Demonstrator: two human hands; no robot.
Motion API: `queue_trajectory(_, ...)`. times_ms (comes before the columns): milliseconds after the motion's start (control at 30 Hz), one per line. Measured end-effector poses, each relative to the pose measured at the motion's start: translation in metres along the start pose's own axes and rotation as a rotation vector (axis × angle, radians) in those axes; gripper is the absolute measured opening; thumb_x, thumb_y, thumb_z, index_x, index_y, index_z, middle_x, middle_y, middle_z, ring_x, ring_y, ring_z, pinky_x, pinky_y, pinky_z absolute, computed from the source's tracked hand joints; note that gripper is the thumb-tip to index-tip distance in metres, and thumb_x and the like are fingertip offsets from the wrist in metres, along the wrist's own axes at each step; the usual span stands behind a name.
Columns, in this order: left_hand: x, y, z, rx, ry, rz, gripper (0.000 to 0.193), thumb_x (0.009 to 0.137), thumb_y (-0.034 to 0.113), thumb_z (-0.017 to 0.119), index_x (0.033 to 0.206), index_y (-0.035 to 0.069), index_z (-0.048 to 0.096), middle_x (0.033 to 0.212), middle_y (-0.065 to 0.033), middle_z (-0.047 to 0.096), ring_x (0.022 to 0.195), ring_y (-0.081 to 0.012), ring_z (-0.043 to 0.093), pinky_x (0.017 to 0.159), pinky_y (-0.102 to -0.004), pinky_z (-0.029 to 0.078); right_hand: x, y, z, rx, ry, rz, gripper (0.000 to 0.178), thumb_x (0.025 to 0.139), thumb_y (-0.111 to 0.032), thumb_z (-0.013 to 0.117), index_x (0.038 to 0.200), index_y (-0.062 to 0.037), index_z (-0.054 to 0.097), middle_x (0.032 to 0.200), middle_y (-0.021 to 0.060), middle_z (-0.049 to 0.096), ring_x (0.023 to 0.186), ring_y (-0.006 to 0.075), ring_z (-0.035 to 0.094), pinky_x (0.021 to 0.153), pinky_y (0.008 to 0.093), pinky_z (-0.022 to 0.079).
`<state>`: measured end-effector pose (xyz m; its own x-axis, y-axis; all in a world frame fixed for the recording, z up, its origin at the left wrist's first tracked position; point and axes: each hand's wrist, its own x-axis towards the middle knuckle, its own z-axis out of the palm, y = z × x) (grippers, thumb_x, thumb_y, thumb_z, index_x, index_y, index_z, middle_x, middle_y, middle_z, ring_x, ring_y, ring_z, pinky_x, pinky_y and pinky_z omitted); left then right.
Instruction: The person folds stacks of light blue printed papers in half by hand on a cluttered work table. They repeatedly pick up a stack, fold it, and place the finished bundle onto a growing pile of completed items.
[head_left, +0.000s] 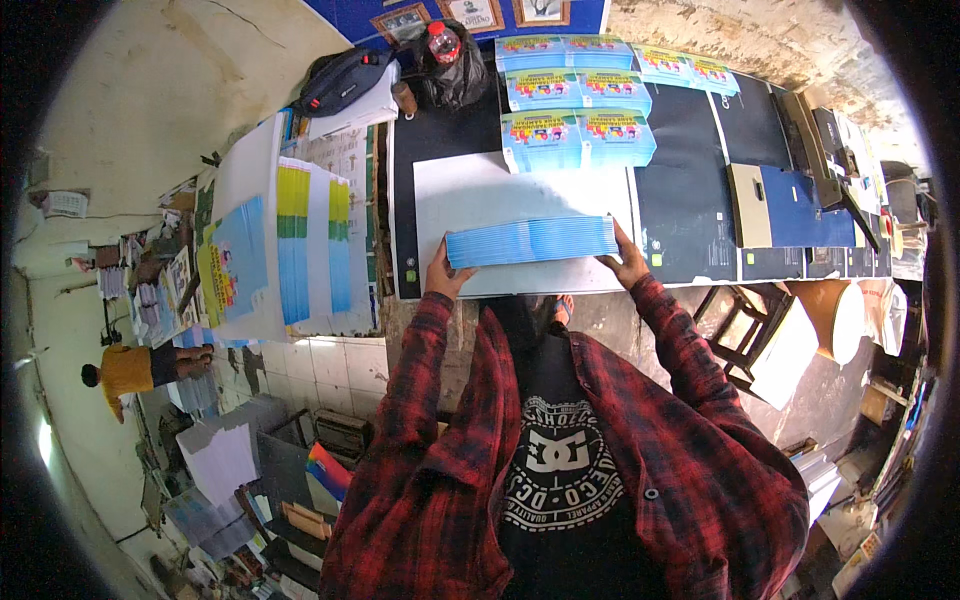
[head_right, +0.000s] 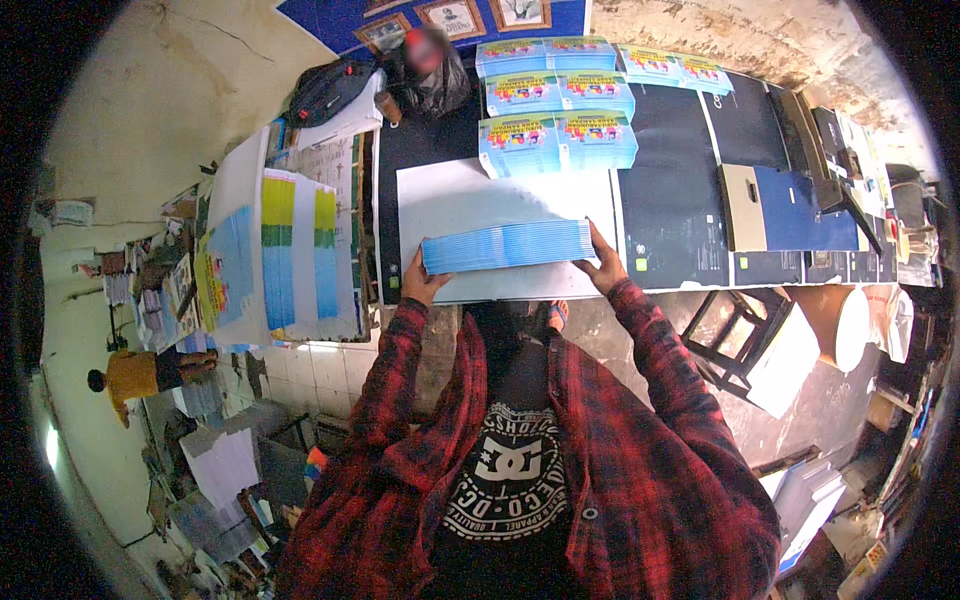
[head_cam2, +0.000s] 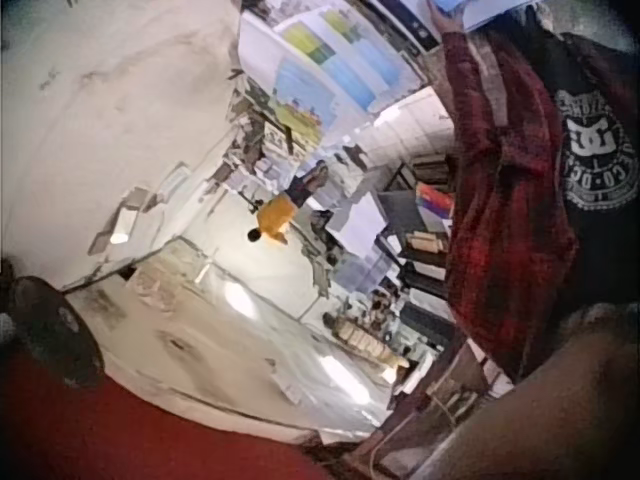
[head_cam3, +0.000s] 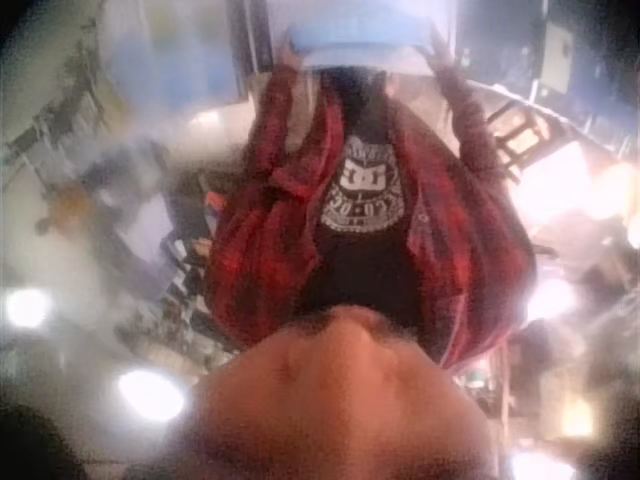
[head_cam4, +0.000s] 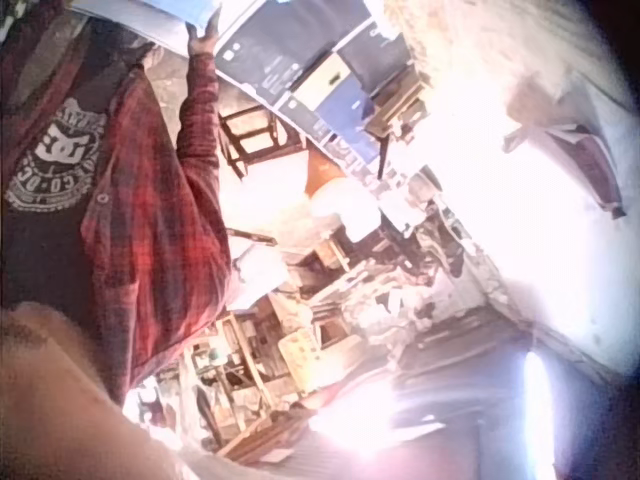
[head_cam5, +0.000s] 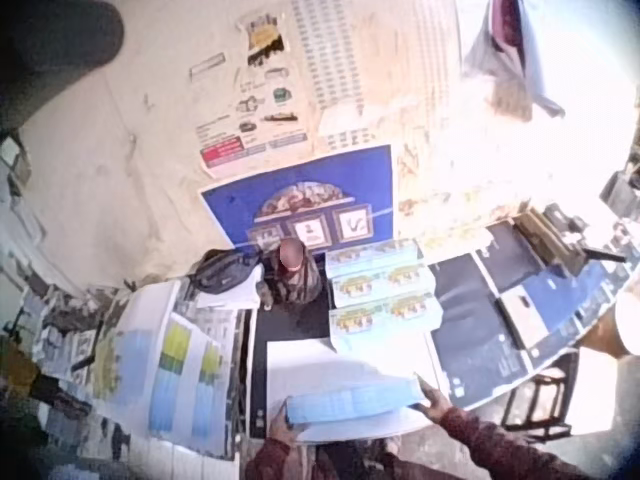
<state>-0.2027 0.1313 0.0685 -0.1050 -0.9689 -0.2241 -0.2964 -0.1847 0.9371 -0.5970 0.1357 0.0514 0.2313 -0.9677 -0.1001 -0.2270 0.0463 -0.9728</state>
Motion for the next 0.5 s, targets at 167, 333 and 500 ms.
queue_trajectory(167, 0.002, -0.031, 0.011, -0.196, 0.088, 0.027, 0.094, 0.073, 0.001, 0.074, 0.148, 0.009, 0.017, 0.134, -0.0126, 0.045, 0.119, -0.0229, 0.048, 0.099, -0.0351, 0.041, 0.001, -0.001, 0.039, 0.176, 0.207, 0.051, 0.096, 0.074, -0.007, 0.074, 0.147, -0.006, 0.012, 0.148, 0.017, 0.026, 0.136, 0.027, 0.029, 0.109, 0.0379, 0.03)
queue_trajectory(333, 0.0, 0.001, 0.007, 0.087, 0.095, 0.075, 0.095, 0.075, 0.004, 0.074, 0.148, 0.012, 0.014, 0.133, -0.0153, 0.046, 0.117, -0.0269, 0.051, 0.095, -0.0388, 0.047, 0.003, -0.019, 0.021, -0.04, 0.167, 0.106, 0.1, 0.072, -0.012, 0.077, 0.148, -0.0139, 0.013, 0.148, 0.0152, 0.027, 0.134, 0.0286, 0.033, 0.105, 0.0423, 0.037)
queue_trajectory(500, 0.011, 0.045, -0.02, 0.436, -0.032, 0.176, 0.091, 0.064, 0.016, 0.083, 0.139, 0.009, 0.033, 0.128, -0.0146, 0.049, 0.121, -0.0289, 0.046, 0.099, -0.0419, 0.043, 0.02, 0.001, -0.006, -0.2, 0.098, 0.082, 0.08, 0.066, -0.019, 0.082, 0.133, -0.0116, 0.039, 0.128, 0.013, 0.051, 0.115, 0.03, 0.054, 0.091, 0.042, 0.049)
